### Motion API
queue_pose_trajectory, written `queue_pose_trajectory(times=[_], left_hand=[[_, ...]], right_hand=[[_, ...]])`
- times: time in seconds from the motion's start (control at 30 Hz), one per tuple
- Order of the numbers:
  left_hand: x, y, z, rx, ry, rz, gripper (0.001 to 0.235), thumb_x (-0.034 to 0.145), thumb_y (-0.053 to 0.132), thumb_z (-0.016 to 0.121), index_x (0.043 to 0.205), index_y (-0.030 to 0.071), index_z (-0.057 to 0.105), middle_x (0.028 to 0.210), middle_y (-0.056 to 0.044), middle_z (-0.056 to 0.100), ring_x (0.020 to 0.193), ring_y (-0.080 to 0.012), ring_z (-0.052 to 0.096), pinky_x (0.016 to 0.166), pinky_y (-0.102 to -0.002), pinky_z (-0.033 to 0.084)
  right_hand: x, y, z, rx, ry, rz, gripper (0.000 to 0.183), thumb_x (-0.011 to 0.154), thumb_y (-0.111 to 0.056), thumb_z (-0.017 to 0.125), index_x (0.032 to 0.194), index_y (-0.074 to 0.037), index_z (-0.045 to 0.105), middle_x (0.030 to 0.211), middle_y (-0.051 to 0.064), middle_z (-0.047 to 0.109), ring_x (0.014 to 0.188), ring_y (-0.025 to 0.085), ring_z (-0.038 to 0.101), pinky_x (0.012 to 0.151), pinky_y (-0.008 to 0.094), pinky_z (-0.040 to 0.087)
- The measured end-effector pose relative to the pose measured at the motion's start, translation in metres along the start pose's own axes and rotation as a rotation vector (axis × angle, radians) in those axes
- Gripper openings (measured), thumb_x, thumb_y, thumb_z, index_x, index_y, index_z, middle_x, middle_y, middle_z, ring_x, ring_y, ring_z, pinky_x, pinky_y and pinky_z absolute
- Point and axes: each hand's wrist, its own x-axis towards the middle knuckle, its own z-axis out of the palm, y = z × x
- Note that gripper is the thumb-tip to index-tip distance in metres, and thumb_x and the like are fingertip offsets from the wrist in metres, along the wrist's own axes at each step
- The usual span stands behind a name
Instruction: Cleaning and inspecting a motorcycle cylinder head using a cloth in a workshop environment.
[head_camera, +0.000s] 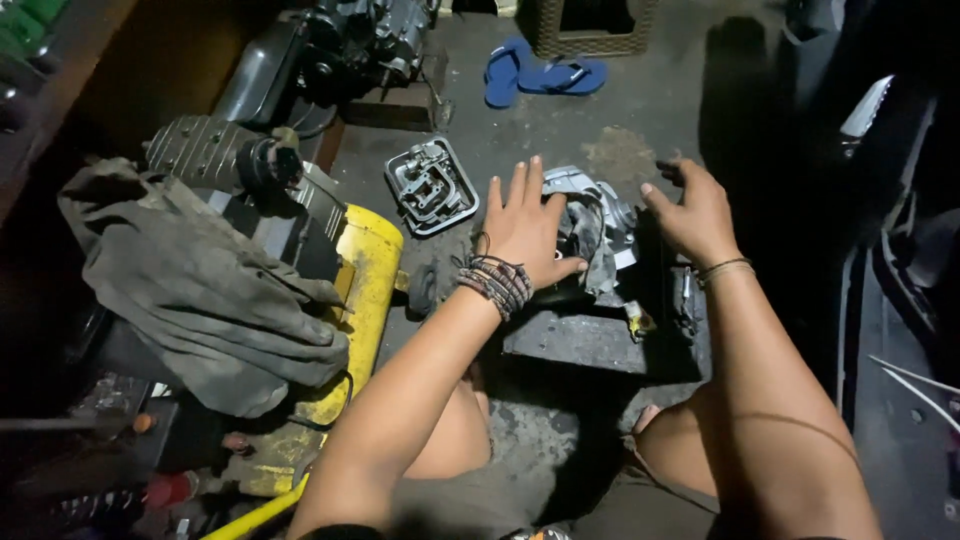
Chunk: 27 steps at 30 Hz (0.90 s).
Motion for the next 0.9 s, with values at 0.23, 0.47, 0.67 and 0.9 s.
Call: queue_pose_trajectory(times=[0.23,0.47,0.67,0.9], left_hand=[[-0.021,0.008,-0.003,-0.009,-0.053,0.071,0.088,0.078,0.069,0.078,0.134,0.003,0.06,0.158,-0.033,0.032,0.15,-0.0476,0.029,0.119,-0.068,0.021],[-0.035,-0.019,0.01,-0.019,-0.095,0.054,0.103,0.077,0.063,0.082,0.15,0.001,0.043,0.164,-0.034,0.015,0.154,-0.0492,0.017,0.119,-0.069,0.016],[-0.047,-0.023,0.009,0.017,-0.13,0.094,0.107,0.077,0.057,0.084,0.155,0.001,0.036,0.166,-0.034,0.009,0.155,-0.0494,0.01,0.12,-0.067,0.011],[-0.054,-0.031,0.011,-0.022,-0.149,0.102,0.106,0.082,0.054,0.082,0.158,0.001,0.03,0.168,-0.032,0.0,0.156,-0.0474,0.003,0.121,-0.067,0.005]], right_hand=[[0.001,0.005,0.009,-0.04,-0.027,-0.046,0.046,0.096,-0.024,0.075,0.132,0.003,0.066,0.12,0.027,0.068,0.118,0.048,0.062,0.101,0.058,0.046],[0.003,0.001,0.005,-0.065,-0.07,-0.043,0.047,0.098,-0.027,0.073,0.134,0.001,0.065,0.12,0.026,0.067,0.12,0.048,0.059,0.102,0.059,0.045],[0.006,0.01,0.005,-0.091,-0.072,-0.071,0.044,0.101,-0.027,0.072,0.132,0.003,0.065,0.119,0.027,0.067,0.118,0.049,0.06,0.1,0.059,0.045],[0.013,0.027,0.016,-0.056,-0.082,-0.067,0.044,0.104,-0.031,0.07,0.133,0.001,0.064,0.12,0.025,0.067,0.118,0.047,0.059,0.1,0.058,0.046]])
